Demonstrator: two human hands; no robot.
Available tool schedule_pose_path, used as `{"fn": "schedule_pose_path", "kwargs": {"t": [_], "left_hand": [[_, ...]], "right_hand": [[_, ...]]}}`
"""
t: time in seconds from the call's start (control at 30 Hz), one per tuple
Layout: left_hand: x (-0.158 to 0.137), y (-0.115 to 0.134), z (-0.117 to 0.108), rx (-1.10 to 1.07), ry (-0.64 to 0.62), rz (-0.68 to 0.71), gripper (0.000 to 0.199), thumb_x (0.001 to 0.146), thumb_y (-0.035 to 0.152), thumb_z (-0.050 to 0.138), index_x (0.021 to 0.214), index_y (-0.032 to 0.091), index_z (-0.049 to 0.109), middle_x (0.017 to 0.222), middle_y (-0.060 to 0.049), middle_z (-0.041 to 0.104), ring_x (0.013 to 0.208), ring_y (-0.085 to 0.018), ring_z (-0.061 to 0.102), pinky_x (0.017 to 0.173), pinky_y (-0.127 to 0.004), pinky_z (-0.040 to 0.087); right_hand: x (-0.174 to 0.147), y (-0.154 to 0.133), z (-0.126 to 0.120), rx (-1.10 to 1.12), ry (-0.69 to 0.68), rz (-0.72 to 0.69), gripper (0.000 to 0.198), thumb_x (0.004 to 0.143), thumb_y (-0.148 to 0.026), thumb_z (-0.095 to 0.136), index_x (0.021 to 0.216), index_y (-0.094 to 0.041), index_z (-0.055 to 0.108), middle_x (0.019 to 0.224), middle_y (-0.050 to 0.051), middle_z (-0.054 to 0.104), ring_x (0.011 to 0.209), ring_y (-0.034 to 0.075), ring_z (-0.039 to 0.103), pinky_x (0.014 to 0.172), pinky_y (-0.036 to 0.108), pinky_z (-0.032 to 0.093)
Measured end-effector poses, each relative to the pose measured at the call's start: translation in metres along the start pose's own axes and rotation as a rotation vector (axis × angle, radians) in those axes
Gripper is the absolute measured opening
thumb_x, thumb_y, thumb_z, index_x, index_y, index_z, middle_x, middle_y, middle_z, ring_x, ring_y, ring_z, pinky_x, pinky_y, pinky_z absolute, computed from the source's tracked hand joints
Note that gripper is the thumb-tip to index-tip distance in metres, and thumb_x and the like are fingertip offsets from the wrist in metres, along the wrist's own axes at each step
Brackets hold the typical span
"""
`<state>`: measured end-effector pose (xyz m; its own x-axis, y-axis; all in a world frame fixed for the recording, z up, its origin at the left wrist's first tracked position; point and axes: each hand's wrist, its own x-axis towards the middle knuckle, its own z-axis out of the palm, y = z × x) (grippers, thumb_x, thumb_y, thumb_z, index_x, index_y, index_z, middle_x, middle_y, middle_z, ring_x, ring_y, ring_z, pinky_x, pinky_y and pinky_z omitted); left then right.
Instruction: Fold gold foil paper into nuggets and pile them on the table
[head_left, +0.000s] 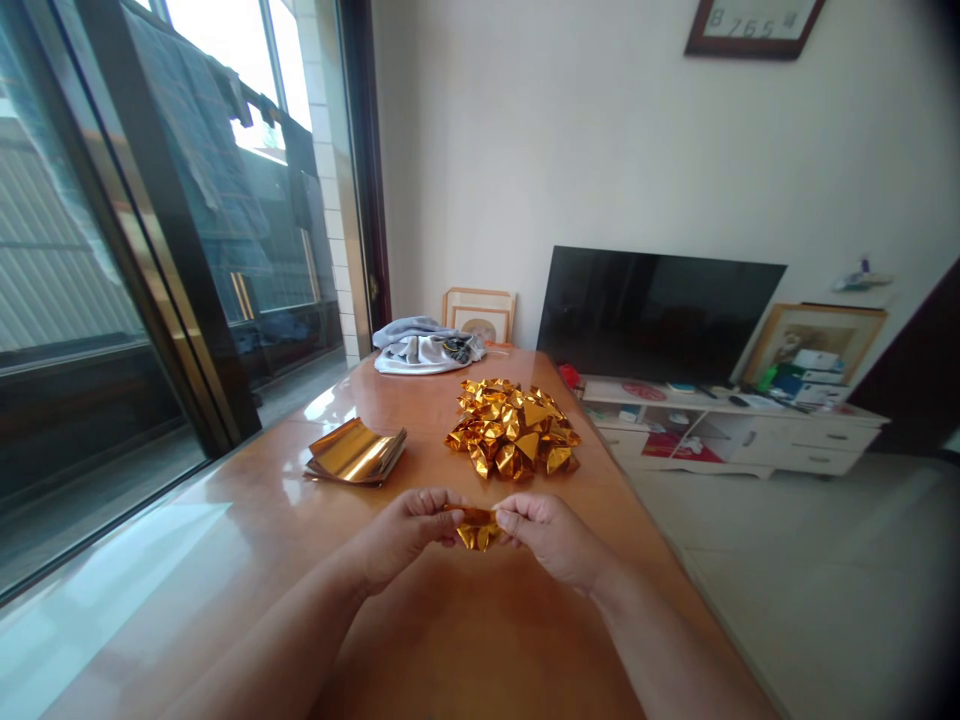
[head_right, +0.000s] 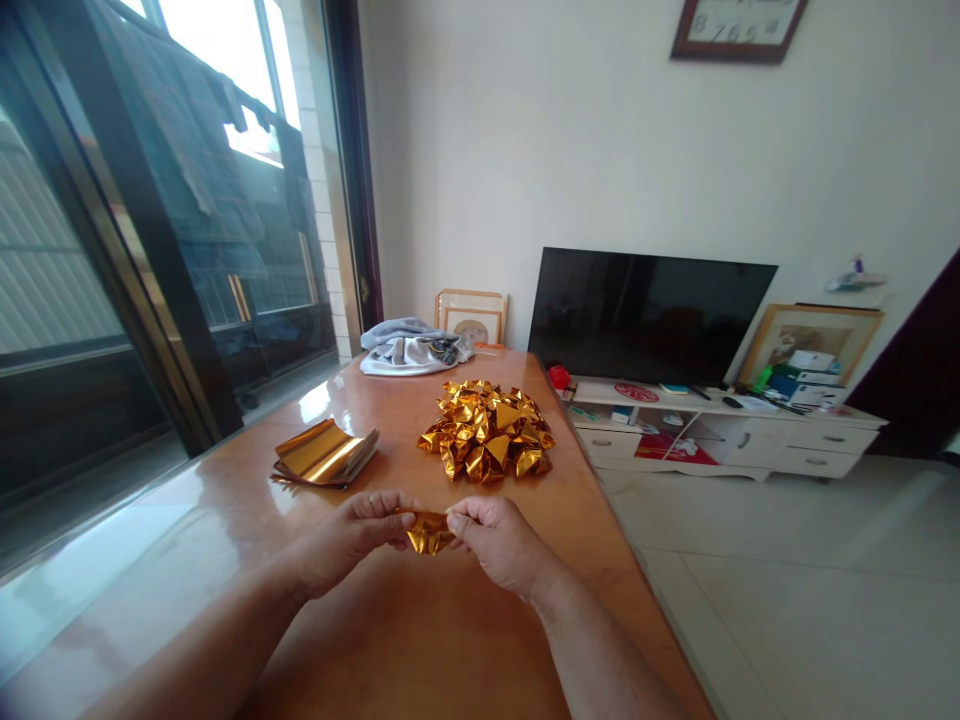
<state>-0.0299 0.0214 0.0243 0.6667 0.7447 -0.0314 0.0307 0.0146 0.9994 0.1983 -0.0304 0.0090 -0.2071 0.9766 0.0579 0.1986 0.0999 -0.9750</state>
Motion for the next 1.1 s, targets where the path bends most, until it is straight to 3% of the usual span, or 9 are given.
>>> {"fn": "schedule_pose_path", "kwargs": {"t": [0.27,0.47,0.57,0.63,0.77,0.9,1.1], "left_hand": [[0.001,0.000,-0.005,-0.018,0.072,-0.005,0.028,0.081,0.036,0.075,0.096,0.013,0.072,0.090,-0.007,0.073,0.080,-0.016,0.059,0.076,-0.029,0.044],[0.004,-0.006,-0.006,0.072,0.081,0.002,0.028,0.084,0.036,0.071,0.097,0.012,0.072,0.088,-0.007,0.073,0.077,-0.016,0.059,0.073,-0.028,0.043],[0.004,-0.009,0.000,0.089,0.008,0.029,0.026,0.087,0.037,0.068,0.094,0.012,0.071,0.087,-0.007,0.072,0.077,-0.016,0.060,0.074,-0.028,0.044],[0.004,-0.009,0.006,0.065,-0.019,0.063,0.024,0.088,0.036,0.068,0.092,0.013,0.069,0.086,-0.006,0.071,0.077,-0.016,0.061,0.073,-0.028,0.045],[0.005,-0.009,0.011,-0.030,0.045,0.138,0.020,0.084,0.031,0.073,0.088,0.015,0.063,0.082,-0.004,0.068,0.078,-0.016,0.062,0.074,-0.029,0.046],[0.008,-0.012,0.007,-0.120,0.100,0.173,0.023,0.082,0.024,0.075,0.095,0.015,0.058,0.086,-0.002,0.067,0.080,-0.015,0.062,0.076,-0.028,0.047],[0.009,-0.022,0.005,-0.121,0.082,0.175,0.031,0.084,0.022,0.072,0.106,0.018,0.050,0.085,-0.001,0.067,0.076,-0.013,0.061,0.069,-0.026,0.044]], "right_hand": [[0.002,0.005,-0.014,-0.047,0.102,0.062,0.036,0.090,-0.049,0.061,0.078,-0.015,0.066,0.075,0.003,0.068,0.067,0.014,0.056,0.067,0.027,0.043],[0.005,0.007,-0.007,-0.201,0.328,-0.083,0.031,0.089,-0.047,0.062,0.086,-0.017,0.070,0.081,0.004,0.070,0.078,0.019,0.061,0.070,0.028,0.046],[0.004,0.011,0.008,-0.209,0.288,-0.136,0.028,0.084,-0.044,0.068,0.095,-0.019,0.073,0.090,0.006,0.073,0.084,0.021,0.064,0.071,0.030,0.049],[0.003,0.014,0.017,-0.227,0.221,-0.127,0.023,0.086,-0.041,0.066,0.088,-0.019,0.073,0.085,0.005,0.072,0.079,0.020,0.063,0.070,0.029,0.048],[0.001,0.015,0.022,-0.161,0.200,-0.073,0.025,0.089,-0.039,0.063,0.080,-0.017,0.068,0.074,0.001,0.067,0.068,0.015,0.057,0.065,0.027,0.045],[-0.001,0.008,0.021,-0.037,0.202,-0.041,0.027,0.088,-0.042,0.065,0.080,-0.016,0.066,0.076,0.001,0.068,0.071,0.015,0.058,0.067,0.027,0.045],[-0.002,0.001,0.025,0.060,0.163,0.031,0.025,0.084,-0.041,0.070,0.085,-0.016,0.065,0.077,0.001,0.068,0.069,0.014,0.059,0.063,0.025,0.045]]}}
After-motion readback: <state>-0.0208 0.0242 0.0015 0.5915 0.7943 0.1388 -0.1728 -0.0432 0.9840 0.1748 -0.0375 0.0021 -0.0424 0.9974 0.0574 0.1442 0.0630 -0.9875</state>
